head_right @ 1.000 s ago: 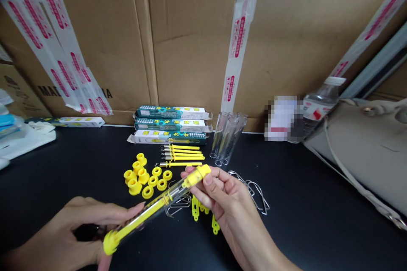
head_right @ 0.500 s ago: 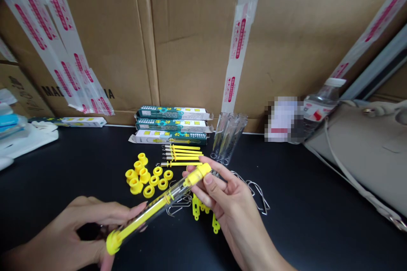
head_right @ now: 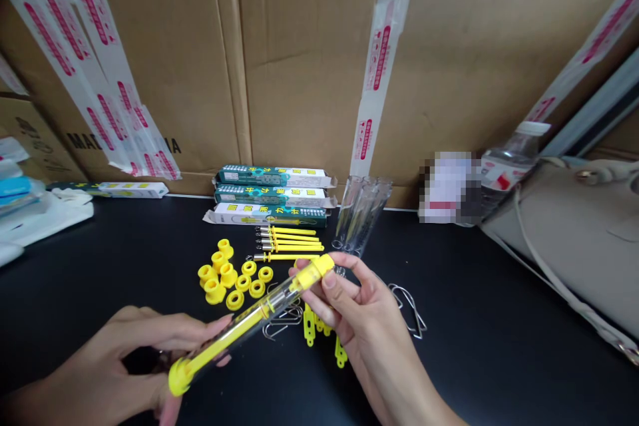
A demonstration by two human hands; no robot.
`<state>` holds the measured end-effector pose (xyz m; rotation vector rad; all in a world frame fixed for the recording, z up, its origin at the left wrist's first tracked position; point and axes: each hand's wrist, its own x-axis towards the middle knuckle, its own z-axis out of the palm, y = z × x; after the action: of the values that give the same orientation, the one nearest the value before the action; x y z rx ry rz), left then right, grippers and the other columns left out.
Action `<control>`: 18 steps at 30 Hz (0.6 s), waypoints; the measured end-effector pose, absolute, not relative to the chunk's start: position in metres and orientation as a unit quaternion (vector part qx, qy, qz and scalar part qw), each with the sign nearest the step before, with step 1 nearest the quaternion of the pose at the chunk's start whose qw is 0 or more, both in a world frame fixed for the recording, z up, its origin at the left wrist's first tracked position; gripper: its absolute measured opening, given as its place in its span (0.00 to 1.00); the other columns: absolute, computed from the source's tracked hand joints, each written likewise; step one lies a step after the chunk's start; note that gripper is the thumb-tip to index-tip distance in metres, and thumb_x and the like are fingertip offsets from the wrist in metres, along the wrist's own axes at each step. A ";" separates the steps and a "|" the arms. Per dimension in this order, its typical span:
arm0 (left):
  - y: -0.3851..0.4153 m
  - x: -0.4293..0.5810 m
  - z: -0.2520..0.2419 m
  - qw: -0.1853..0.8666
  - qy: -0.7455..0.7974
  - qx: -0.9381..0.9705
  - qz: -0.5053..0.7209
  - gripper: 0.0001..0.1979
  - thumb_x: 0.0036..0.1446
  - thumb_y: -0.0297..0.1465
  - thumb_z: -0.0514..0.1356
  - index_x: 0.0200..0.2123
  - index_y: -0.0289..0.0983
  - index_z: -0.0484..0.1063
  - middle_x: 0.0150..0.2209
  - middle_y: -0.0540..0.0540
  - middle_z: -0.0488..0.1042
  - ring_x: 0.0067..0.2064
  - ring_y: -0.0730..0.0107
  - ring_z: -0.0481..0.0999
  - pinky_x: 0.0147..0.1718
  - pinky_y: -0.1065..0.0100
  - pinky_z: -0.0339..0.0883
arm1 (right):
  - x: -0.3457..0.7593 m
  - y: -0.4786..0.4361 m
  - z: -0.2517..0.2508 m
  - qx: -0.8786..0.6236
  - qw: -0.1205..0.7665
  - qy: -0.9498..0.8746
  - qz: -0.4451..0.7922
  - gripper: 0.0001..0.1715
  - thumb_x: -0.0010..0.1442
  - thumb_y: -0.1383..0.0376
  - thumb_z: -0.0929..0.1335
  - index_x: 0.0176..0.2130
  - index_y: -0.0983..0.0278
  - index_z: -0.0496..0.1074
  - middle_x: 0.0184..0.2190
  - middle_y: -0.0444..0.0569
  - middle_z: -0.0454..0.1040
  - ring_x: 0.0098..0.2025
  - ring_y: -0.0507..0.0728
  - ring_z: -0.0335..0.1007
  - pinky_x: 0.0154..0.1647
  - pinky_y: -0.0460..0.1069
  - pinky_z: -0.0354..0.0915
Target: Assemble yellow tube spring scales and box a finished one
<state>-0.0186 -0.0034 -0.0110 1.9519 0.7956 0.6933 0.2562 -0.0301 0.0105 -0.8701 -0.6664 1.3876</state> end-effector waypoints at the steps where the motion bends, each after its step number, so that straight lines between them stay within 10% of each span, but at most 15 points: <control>1: -0.003 -0.018 -0.011 0.445 0.319 0.788 0.282 0.19 0.52 0.28 0.71 0.48 0.51 0.84 0.22 0.57 0.83 0.19 0.69 0.79 0.23 0.74 0.73 | 0.256 -0.030 0.011 -0.384 0.635 -0.283 0.607 0.15 0.57 0.61 0.81 0.44 0.57 0.82 0.41 0.49 0.87 0.49 0.60 0.84 0.54 0.52 0.78; 18: -0.002 -0.020 -0.006 0.445 0.269 0.789 0.328 0.30 0.56 0.16 0.63 0.58 0.47 0.79 0.29 0.55 0.87 0.24 0.69 0.86 0.28 0.79 0.76 | 0.259 -0.026 0.010 -0.414 0.611 -0.327 0.591 0.14 0.58 0.57 0.80 0.41 0.62 0.86 0.45 0.54 0.86 0.48 0.63 0.83 0.58 0.54 0.75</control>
<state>-0.0204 -0.0024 -0.0062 1.9550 0.6659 0.8122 0.2590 -0.0264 0.0096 -0.9554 -0.7545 1.3632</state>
